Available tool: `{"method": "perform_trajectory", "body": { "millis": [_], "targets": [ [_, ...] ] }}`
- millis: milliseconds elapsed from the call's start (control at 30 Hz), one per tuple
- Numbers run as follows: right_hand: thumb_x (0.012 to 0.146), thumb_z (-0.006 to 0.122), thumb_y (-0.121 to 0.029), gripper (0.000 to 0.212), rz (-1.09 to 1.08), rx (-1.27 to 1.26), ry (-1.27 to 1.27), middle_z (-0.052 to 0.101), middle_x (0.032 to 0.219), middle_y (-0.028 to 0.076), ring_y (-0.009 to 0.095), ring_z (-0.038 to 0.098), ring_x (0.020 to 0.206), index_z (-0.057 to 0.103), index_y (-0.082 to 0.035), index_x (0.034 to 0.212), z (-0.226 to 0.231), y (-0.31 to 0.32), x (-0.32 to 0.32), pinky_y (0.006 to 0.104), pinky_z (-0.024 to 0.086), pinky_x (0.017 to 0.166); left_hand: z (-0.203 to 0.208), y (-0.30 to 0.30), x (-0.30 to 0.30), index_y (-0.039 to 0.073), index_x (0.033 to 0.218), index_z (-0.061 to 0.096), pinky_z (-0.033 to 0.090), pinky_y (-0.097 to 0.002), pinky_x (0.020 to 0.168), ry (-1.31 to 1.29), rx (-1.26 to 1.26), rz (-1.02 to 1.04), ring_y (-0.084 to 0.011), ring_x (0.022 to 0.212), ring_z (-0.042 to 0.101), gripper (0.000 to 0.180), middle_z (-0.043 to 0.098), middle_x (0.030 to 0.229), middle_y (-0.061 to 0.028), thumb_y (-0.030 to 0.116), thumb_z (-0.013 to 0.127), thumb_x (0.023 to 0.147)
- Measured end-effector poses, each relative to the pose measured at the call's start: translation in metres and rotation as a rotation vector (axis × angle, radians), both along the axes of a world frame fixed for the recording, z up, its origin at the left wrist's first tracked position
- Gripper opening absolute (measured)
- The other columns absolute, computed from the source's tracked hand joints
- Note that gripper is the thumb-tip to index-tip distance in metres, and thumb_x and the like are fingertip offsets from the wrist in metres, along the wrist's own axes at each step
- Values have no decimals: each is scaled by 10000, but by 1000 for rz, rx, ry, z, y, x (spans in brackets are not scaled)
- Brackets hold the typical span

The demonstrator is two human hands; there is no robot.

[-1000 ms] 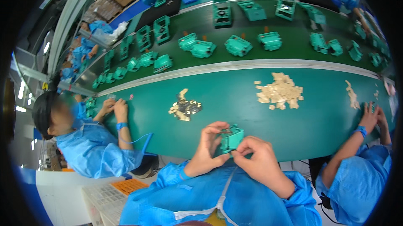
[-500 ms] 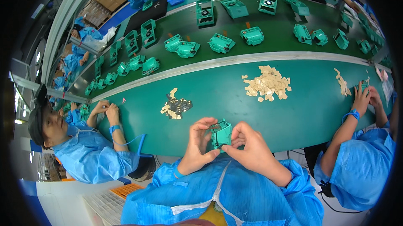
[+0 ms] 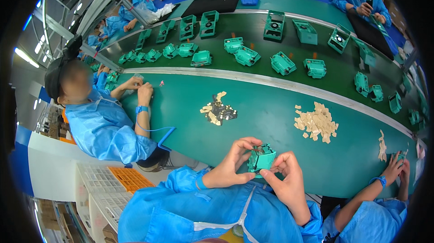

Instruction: The person assembles small black, beige, and internal components into green plastic housings by hand on an assembly line.

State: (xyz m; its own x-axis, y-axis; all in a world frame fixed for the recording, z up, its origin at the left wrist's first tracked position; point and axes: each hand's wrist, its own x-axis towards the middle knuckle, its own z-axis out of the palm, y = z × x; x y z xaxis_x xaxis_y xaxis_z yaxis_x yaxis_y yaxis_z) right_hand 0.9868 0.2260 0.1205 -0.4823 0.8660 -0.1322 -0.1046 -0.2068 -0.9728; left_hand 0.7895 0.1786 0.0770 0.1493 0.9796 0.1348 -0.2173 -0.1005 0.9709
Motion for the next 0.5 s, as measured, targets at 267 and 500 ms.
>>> {"method": "perform_trajectory", "body": {
  "millis": [267,500],
  "targets": [
    [858,746,58,354,-26,-160,262,606,885,23,96,622,832,451,-87,992,-19,10,8,256,506,753,8,1,0,140,1439,284,270,-526,1197,-2,42,-3,-310,1497,253,859,272,1554,-164,-17,803,773],
    [871,744,32,330,7,-315,469,638,914,24,108,643,811,468,-100,996,-28,17,15,256,520,761,11,6,4,154,1548,159,311,-500,1186,156,107,27,-348,1466,346,1097,337,1572,-218,9,877,732]
  ]
}}
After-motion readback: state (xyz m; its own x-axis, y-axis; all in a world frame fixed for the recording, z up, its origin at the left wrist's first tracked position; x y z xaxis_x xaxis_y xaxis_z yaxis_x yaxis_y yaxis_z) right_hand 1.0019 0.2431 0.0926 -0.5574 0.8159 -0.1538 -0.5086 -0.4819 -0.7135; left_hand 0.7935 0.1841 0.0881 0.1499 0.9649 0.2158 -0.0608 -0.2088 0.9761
